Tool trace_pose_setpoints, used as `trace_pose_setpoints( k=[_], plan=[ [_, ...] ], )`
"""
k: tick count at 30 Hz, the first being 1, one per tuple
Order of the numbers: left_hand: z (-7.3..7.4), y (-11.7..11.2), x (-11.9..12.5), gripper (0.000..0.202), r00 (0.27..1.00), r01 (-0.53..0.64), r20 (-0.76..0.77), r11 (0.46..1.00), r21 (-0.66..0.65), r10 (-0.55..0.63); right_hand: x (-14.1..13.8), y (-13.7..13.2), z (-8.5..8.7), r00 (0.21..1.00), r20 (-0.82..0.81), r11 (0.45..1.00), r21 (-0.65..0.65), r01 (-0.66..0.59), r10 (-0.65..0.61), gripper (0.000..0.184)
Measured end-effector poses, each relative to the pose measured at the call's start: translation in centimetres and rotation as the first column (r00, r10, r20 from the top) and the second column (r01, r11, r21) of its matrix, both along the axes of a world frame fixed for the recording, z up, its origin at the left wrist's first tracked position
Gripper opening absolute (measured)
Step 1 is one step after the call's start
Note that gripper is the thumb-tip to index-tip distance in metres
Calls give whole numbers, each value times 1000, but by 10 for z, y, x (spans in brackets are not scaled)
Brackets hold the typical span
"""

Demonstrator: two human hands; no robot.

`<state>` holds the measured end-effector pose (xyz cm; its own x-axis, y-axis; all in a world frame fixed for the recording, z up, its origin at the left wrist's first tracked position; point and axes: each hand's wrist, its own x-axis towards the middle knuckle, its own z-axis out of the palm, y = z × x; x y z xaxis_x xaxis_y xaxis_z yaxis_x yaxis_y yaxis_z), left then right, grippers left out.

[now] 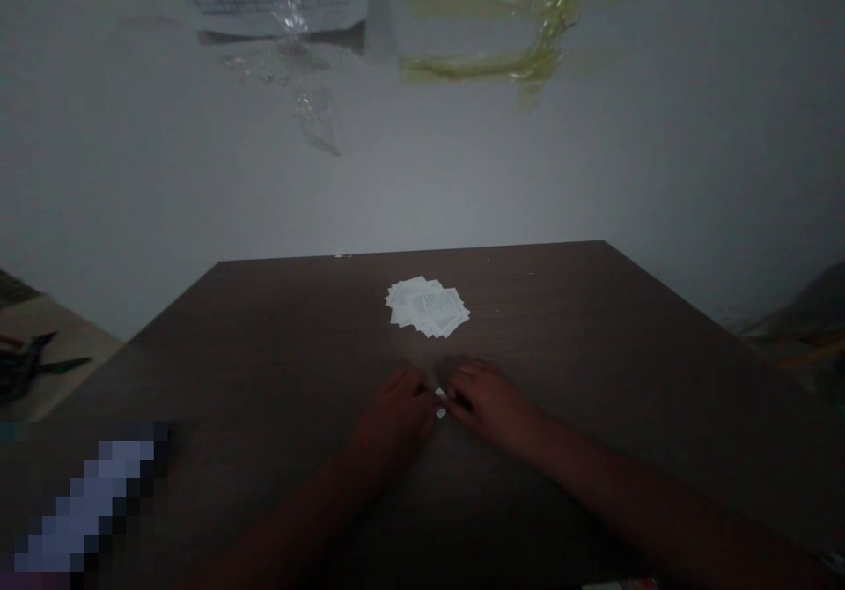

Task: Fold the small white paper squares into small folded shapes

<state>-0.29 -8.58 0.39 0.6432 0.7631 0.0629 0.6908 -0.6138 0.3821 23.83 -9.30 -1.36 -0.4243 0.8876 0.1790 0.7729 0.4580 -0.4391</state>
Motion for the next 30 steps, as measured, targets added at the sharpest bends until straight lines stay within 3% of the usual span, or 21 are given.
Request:
trace_pose_setpoints(
  k=[2, 5, 7, 12, 16, 20, 26, 30],
  plan=[
    [5, -15, 4, 30, 1000, 3, -3, 1000, 1, -3, -2, -5, 1, 998, 56, 999, 28, -33, 31, 14],
    [6, -40, 10, 39, 999, 8, -53, 1000, 10, -7, -5, -15, 0, 984, 146, 992, 55, -110, 101, 22],
    [5, -52, 12, 56, 992, 16, -126, 1000, -1, -16, -9, -22, -1, 973, 198, 986, 84, -141, 122, 27],
    [0, -51, 7, 92, 979, 77, -187, 995, -56, -86, -14, -34, 2, 952, 278, 984, 86, -157, 128, 34],
    [1, -41, 4, 90, 979, 65, -193, 997, -36, -70, -9, -35, 10, 939, 307, 982, 53, -182, 158, 22],
    [6, -37, 6, 82, 994, 20, -105, 1000, -4, -20, -1, -33, 15, 945, 274, 978, 53, -202, 180, 19],
    [10, -36, 9, 73, 997, 15, -81, 1000, -10, -16, 7, -26, 21, 981, 147, 991, 29, -129, 123, 38],
    [9, -35, 11, 72, 995, 25, -97, 999, -20, -27, 4, -30, 20, 981, 185, 997, 42, -59, 51, 39]
  ],
)
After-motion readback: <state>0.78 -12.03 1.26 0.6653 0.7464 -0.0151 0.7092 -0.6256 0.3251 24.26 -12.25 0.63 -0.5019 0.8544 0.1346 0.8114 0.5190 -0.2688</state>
